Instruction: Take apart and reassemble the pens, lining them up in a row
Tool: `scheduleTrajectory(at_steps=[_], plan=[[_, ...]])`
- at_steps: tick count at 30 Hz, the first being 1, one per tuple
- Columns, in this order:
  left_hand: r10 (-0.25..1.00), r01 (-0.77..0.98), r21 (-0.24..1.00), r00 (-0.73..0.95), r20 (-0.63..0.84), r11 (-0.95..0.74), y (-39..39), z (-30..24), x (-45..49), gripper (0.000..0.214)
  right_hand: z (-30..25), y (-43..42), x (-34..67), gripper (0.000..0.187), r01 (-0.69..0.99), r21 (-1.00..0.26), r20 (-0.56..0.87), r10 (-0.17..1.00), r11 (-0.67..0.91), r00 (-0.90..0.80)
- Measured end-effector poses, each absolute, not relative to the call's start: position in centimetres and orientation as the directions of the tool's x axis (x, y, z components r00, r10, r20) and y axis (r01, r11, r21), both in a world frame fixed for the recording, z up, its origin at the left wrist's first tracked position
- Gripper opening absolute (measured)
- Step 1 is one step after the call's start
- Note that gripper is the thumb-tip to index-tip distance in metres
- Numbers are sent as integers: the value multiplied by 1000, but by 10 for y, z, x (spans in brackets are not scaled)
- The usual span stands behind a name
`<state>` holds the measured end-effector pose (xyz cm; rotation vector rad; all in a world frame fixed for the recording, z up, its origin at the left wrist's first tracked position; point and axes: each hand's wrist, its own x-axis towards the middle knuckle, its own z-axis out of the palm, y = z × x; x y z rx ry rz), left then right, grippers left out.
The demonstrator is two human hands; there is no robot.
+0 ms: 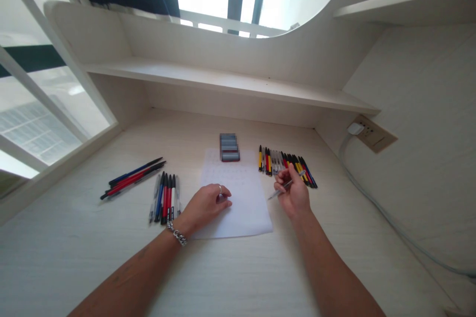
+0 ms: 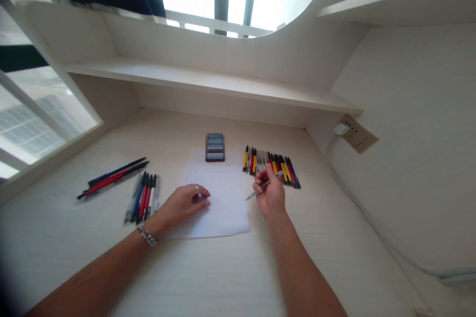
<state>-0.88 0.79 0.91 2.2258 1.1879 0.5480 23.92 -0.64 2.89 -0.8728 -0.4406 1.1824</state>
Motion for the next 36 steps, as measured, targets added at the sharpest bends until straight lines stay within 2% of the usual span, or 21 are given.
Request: scheduleTrajectory(at_steps=[5, 12, 14, 17, 22, 31, 36], plan=[[834, 617, 624, 542, 105, -479, 6, 10, -9, 18, 17, -3, 231, 51, -359, -933, -169, 877, 4, 449], [820, 603, 618, 558, 126, -505, 7, 8, -9, 17, 12, -2, 229, 44, -372, -898, -327, 923, -235, 205], [819, 602, 618, 561, 125, -506, 7, 8, -9, 17, 5, 0, 226, 35, -279, -941, -263, 933, -192, 245], [820, 602, 621, 560, 119, -501, 7, 8, -8, 17, -7, 5, 222, 28, -50, -995, -95, 921, -82, 378], [823, 602, 628, 556, 115, -494, 6, 11, -8, 17, -20, 10, 218, 23, 195, -976, -28, 937, -102, 348], [819, 595, 629, 562, 119, -500, 6, 12, -8, 16, -15, 6, 213, 22, 353, -934, 54, 951, -60, 305], [817, 598, 625, 565, 114, -501, 6, 11, -8, 16, -14, 7, 213, 22, 383, -921, 47, 954, -74, 298]])
